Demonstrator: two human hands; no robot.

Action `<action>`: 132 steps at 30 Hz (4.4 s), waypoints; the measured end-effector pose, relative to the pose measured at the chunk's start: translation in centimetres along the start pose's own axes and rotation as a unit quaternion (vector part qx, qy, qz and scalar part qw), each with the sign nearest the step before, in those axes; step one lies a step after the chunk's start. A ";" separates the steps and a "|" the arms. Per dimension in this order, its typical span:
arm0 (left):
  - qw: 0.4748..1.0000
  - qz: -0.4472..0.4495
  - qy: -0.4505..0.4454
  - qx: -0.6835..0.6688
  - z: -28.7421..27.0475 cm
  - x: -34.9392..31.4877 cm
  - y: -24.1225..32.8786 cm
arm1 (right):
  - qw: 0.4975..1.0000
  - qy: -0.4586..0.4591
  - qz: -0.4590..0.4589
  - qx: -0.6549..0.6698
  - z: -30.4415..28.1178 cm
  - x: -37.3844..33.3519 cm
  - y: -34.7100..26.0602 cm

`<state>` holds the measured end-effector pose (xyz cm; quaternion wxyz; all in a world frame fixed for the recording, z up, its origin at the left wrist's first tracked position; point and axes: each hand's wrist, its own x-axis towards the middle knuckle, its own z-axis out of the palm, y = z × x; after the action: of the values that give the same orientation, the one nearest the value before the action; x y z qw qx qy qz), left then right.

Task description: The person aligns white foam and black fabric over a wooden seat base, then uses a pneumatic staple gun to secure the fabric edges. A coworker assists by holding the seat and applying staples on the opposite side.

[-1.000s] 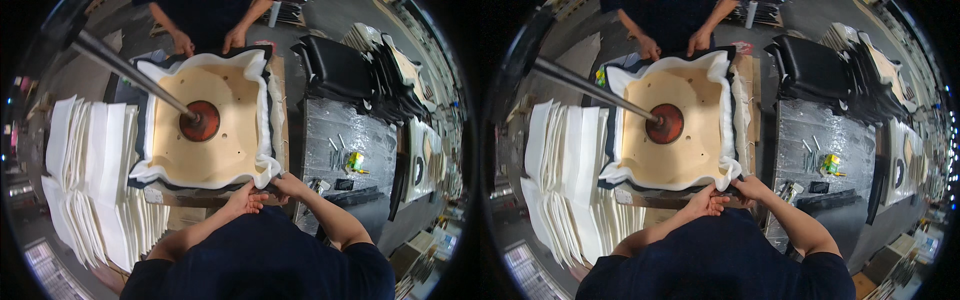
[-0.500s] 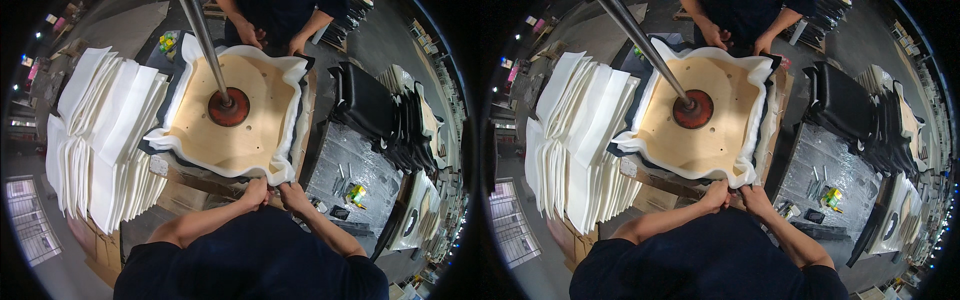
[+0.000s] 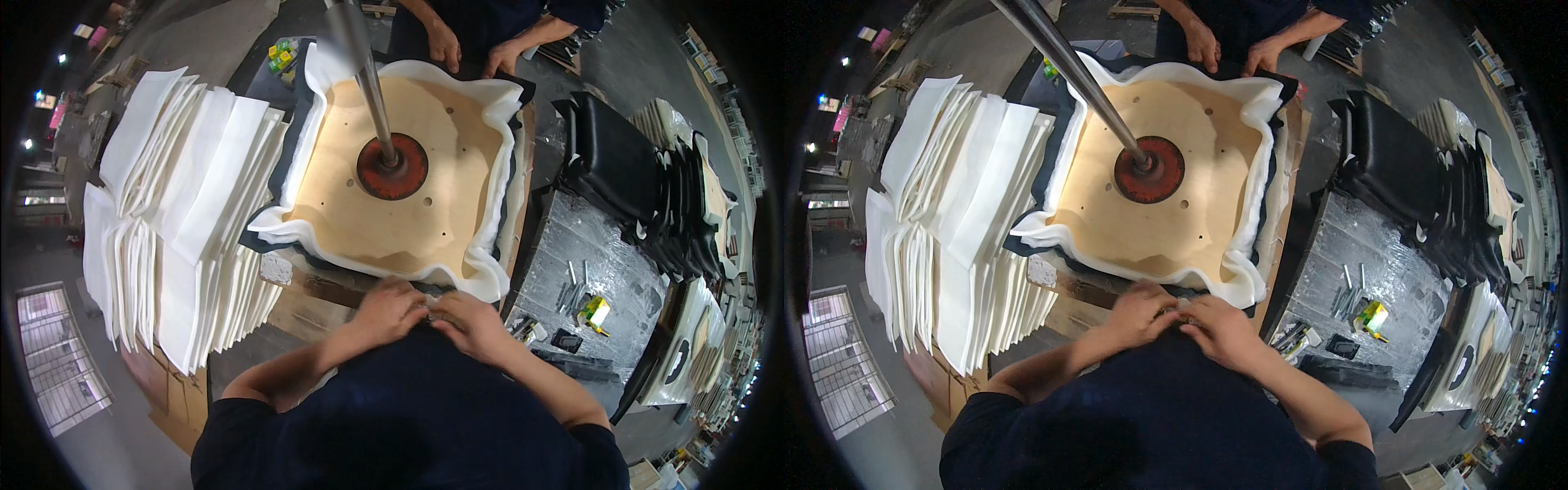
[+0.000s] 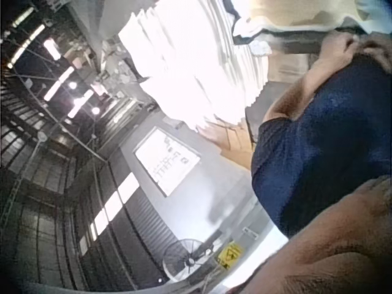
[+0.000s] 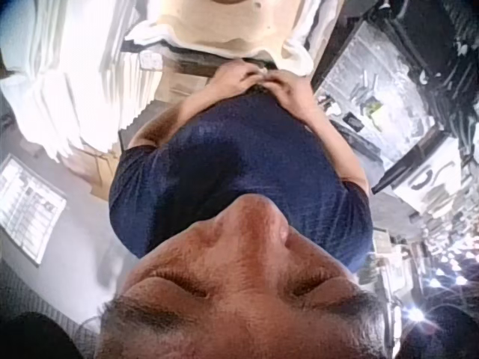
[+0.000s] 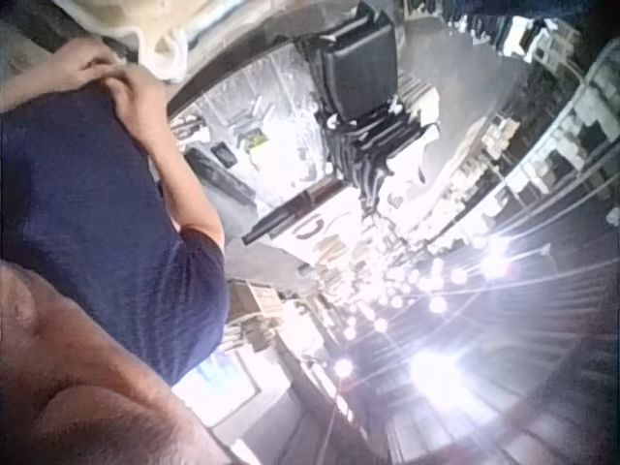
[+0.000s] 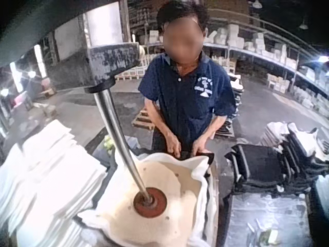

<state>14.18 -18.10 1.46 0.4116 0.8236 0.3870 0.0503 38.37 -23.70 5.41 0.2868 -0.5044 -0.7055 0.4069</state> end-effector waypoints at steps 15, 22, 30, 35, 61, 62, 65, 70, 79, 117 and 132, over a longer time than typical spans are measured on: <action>0.940 0.290 0.038 0.179 -2.0 6.1 -9.2 | 0.976 0.067 0.027 -0.203 7.9 4.0 6.9; 0.909 0.401 -0.002 0.112 -2.2 7.2 -9.7 | 0.982 0.098 0.036 -0.159 7.6 3.3 5.4; 0.924 0.331 0.008 0.191 -2.8 5.1 -9.7 | 0.963 0.214 -0.048 -0.159 2.7 8.0 -1.9; 0.948 0.208 0.034 0.238 -8.4 -1.0 -11.7 | 0.987 0.082 -0.039 -0.135 7.8 5.3 -0.1; 0.931 0.288 -0.020 0.225 -14.9 -1.8 -17.3 | 0.958 0.172 0.050 -0.223 18.6 10.7 -1.1; 0.929 0.273 0.001 0.252 -16.4 -2.5 -18.0 | 0.958 0.168 0.047 -0.226 19.6 11.5 -1.3; 0.926 0.248 0.025 0.283 -19.6 -2.9 -20.5 | 0.961 0.161 0.050 -0.218 20.9 13.9 -2.0; 0.902 0.340 -0.020 0.266 -20.2 0.8 -23.9 | 0.968 0.104 0.101 -0.204 20.6 15.9 -2.3; 0.889 0.412 -0.074 0.184 -21.4 0.5 -24.6 | 0.969 0.131 0.085 -0.189 21.1 14.4 -1.8; 0.921 0.108 -0.066 0.369 -5.5 1.3 -3.2 | 0.586 0.344 0.731 0.065 9.6 -33.2 34.7; 0.938 0.150 -0.021 0.312 -5.2 0.5 -5.6 | 0.626 0.529 0.572 -0.019 10.3 -32.1 34.4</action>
<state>9.13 -12.44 0.75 0.1293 0.9600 0.2466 -0.0288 56.90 -51.45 -29.35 0.3105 -0.9403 -0.0089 0.1387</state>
